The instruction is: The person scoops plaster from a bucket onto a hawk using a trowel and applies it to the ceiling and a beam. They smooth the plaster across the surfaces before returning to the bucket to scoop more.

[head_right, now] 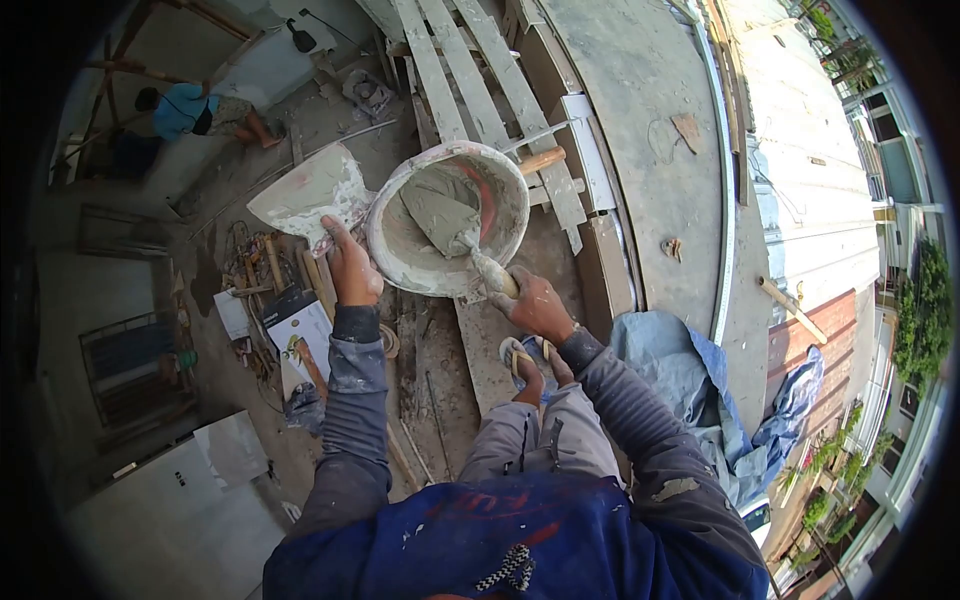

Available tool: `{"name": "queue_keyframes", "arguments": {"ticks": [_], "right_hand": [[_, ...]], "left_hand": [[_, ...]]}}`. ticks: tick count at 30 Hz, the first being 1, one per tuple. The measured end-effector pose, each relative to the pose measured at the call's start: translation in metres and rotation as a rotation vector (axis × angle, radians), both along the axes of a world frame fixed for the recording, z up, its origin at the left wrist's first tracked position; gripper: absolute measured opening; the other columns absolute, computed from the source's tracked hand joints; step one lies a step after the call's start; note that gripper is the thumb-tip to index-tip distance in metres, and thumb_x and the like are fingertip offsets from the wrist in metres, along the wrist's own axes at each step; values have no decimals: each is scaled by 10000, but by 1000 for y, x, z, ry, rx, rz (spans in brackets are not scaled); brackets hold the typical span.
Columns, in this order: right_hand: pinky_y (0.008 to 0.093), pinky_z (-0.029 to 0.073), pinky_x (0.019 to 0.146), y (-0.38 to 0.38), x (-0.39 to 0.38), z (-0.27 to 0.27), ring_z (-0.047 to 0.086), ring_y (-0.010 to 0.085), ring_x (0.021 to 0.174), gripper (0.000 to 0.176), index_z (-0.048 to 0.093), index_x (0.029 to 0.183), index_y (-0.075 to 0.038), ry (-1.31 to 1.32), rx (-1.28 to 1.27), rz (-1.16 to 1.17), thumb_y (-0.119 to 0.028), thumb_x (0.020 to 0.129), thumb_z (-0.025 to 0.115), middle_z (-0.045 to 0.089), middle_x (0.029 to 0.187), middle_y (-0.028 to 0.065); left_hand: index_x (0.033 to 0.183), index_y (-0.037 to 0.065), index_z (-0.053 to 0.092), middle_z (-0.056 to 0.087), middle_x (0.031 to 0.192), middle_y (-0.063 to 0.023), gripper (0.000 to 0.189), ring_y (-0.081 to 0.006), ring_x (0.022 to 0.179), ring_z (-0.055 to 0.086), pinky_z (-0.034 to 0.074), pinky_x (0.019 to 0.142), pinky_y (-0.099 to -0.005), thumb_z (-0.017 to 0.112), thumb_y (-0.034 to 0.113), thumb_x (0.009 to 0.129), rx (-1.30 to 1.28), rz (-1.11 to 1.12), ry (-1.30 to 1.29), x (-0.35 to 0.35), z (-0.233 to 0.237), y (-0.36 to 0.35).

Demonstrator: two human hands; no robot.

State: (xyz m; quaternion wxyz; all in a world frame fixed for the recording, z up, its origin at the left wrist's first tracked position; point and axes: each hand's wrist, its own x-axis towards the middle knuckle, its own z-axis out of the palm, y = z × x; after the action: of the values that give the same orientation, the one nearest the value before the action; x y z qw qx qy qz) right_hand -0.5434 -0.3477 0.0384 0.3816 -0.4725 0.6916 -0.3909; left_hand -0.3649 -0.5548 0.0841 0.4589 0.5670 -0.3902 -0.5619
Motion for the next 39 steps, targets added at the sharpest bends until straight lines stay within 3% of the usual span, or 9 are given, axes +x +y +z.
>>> {"name": "queue_keyframes", "arguments": {"ticks": [4, 8, 14, 21, 23, 25, 32, 36, 39], "right_hand": [[469, 472, 676, 49, 3, -10, 612, 433, 785, 396, 576, 975, 17, 76, 175, 10, -338, 825, 664, 636, 856, 244], [498, 456, 640, 80, 2, -26, 602, 439, 744, 360, 533, 966, -4, 200, 129, 11, -310, 830, 665, 622, 797, 229], [496, 448, 588, 86, -26, 5, 576, 406, 736, 280, 458, 958, -51, 449, 102, 45, -161, 776, 640, 545, 827, 163], [425, 469, 690, 49, -56, 34, 567, 298, 853, 562, 447, 1322, -142, 874, 6, 269, -90, 774, 561, 524, 955, 112], [420, 467, 728, 39, -54, 24, 547, 283, 908, 628, 388, 1403, -149, 1048, -60, 273, -96, 794, 535, 525, 1002, 120], [462, 438, 789, 39, -47, 14, 519, 359, 1007, 705, 335, 1443, -170, 1004, 0, 261, -53, 768, 501, 510, 1170, 197], [463, 477, 583, 68, -43, -3, 611, 337, 705, 349, 509, 1183, -55, 836, 80, 317, -114, 840, 497, 551, 853, 170], [469, 480, 602, 66, -60, 38, 613, 370, 726, 554, 503, 1295, -127, 760, 180, 338, -32, 750, 523, 560, 917, 181], [447, 476, 603, 61, -51, 48, 609, 337, 749, 500, 487, 1298, -119, 780, 193, 246, -87, 801, 531, 545, 928, 175]], "left_hand": [[1370, -80, 332, 448, 1376, -144, 788, -216, 1224, 475, 389, 1026, -322, 369, 585, 950, 112, 0, 129, -15, -5, 58], [1384, -56, 313, 446, 1374, -159, 792, -237, 1224, 480, 399, 1018, -344, 416, 587, 934, 112, -29, 50, -12, -81, 62], [1362, -60, 348, 479, 1337, -158, 792, -234, 1186, 509, 441, 958, -347, 427, 597, 927, 129, -64, -58, -28, -56, 48], [1378, -59, 336, 463, 1362, -152, 793, -242, 1210, 488, 423, 977, -359, 382, 600, 940, 212, -206, 74, -44, -58, 42], [1325, -73, 412, 504, 1306, -234, 733, -347, 1191, 502, 422, 950, -383, 356, 562, 962, 45, -238, -219, -50, -42, 52], [1298, -80, 450, 525, 1278, -276, 711, -399, 1182, 508, 421, 937, -395, 343, 543, 972, -38, -253, -361, -58, -42, 58], [1127, -105, 572, 596, 1107, -320, 661, -447, 1061, 557, 442, 868, -430, 361, 504, 981, -184, -74, -413, -68, -42, 61], [1131, -108, 567, 599, 1115, -309, 669, -441, 1064, 559, 442, 865, -433, 362, 510, 979, -225, -97, -400, -68, -34, 61], [1140, -107, 561, 605, 1117, -296, 651, -430, 1064, 567, 443, 864, -432, 377, 497, 980, -191, -126, -406, -64, -47, 56]]}}
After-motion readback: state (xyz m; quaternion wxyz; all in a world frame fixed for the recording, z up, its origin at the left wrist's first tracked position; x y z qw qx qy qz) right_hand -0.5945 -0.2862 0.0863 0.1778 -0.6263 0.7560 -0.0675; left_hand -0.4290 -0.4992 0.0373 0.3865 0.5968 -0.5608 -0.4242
